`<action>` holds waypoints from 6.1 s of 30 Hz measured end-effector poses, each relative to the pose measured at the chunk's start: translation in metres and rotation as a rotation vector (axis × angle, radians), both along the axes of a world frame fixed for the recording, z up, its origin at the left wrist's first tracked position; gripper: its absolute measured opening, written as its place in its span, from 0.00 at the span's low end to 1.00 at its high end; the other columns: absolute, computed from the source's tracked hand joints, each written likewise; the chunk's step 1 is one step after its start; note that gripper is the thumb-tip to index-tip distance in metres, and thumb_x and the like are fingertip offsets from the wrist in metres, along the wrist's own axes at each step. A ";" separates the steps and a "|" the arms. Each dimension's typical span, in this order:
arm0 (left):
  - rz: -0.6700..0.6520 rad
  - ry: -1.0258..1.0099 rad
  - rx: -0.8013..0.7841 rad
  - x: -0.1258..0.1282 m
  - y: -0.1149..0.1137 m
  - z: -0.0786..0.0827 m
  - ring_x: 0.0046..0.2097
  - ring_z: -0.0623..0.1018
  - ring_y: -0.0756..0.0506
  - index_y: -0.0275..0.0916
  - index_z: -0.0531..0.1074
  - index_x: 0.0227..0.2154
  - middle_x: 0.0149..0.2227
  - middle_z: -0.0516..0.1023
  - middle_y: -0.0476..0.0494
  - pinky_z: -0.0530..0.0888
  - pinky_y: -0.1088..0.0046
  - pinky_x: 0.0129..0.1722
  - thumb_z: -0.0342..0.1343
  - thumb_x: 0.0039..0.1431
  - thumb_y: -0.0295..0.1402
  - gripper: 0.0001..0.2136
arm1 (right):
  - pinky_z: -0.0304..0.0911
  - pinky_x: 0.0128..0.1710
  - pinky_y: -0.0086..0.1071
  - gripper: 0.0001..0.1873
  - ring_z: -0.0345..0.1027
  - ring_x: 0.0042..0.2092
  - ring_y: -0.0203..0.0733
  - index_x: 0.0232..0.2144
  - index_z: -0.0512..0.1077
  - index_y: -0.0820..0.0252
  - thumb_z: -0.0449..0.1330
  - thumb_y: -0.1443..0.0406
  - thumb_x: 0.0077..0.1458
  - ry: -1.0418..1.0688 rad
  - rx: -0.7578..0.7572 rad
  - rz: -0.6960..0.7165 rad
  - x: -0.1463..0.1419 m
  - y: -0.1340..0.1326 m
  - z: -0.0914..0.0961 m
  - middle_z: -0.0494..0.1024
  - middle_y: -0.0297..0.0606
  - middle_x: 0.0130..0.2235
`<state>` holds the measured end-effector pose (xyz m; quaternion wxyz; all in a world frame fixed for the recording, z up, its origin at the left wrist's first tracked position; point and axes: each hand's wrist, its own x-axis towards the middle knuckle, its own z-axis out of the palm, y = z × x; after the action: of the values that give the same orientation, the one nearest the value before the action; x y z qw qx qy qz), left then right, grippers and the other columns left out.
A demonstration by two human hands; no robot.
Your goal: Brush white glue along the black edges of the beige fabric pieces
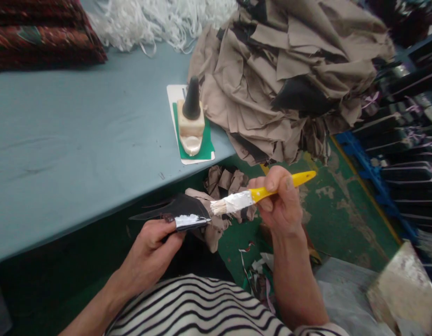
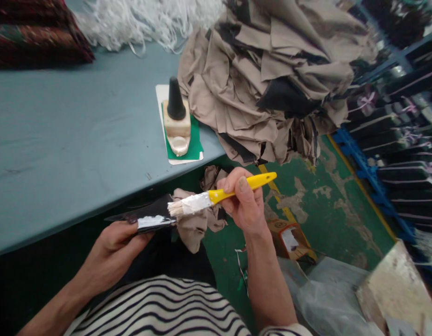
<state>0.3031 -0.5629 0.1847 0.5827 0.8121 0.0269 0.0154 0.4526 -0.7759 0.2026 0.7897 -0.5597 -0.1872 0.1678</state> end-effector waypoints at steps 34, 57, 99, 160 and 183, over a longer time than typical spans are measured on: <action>-0.121 0.343 -0.865 0.063 0.012 0.118 0.29 0.85 0.47 0.40 0.88 0.35 0.32 0.89 0.44 0.82 0.80 0.31 0.77 0.48 0.31 0.10 | 0.66 0.31 0.30 0.09 0.71 0.29 0.35 0.41 0.73 0.61 0.55 0.65 0.75 -1.473 -0.358 -0.230 -0.032 -0.017 0.101 0.79 0.34 0.29; -0.165 0.372 -0.873 0.058 -0.005 0.121 0.30 0.86 0.44 0.40 0.89 0.38 0.33 0.89 0.43 0.84 0.77 0.33 0.76 0.51 0.31 0.11 | 0.64 0.30 0.30 0.06 0.71 0.30 0.36 0.42 0.74 0.61 0.58 0.65 0.72 -1.392 -0.381 -0.306 -0.047 -0.019 0.089 0.80 0.37 0.31; -0.086 0.326 -0.819 0.052 -0.022 0.108 0.29 0.86 0.46 0.43 0.89 0.39 0.33 0.89 0.44 0.83 0.79 0.35 0.77 0.49 0.31 0.13 | 0.68 0.31 0.30 0.05 0.73 0.30 0.35 0.42 0.73 0.60 0.59 0.64 0.72 -1.307 -0.421 -0.311 -0.061 -0.040 0.084 0.82 0.35 0.31; 0.678 -0.091 -0.353 -0.235 0.251 0.110 0.34 0.76 0.49 0.33 0.85 0.39 0.34 0.81 0.45 0.72 0.78 0.35 0.64 0.63 0.33 0.08 | 0.68 0.29 0.24 0.02 0.72 0.27 0.33 0.38 0.78 0.56 0.66 0.64 0.63 -0.757 -0.124 0.550 -0.189 0.355 0.033 0.81 0.29 0.29; 1.334 0.151 -0.325 -0.398 0.272 -0.077 0.78 0.55 0.28 0.40 0.60 0.73 0.78 0.56 0.30 0.47 0.44 0.77 0.75 0.50 0.52 0.52 | 0.53 0.15 0.26 0.08 0.64 0.20 0.33 0.29 0.78 0.55 0.67 0.66 0.62 -1.008 0.175 0.860 -0.223 0.531 0.119 0.74 0.29 0.23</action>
<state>-0.0952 -0.2911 0.1079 0.5597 0.5231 0.5632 0.3097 0.2295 -0.2446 0.3221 0.5109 -0.3791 -0.7526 0.1700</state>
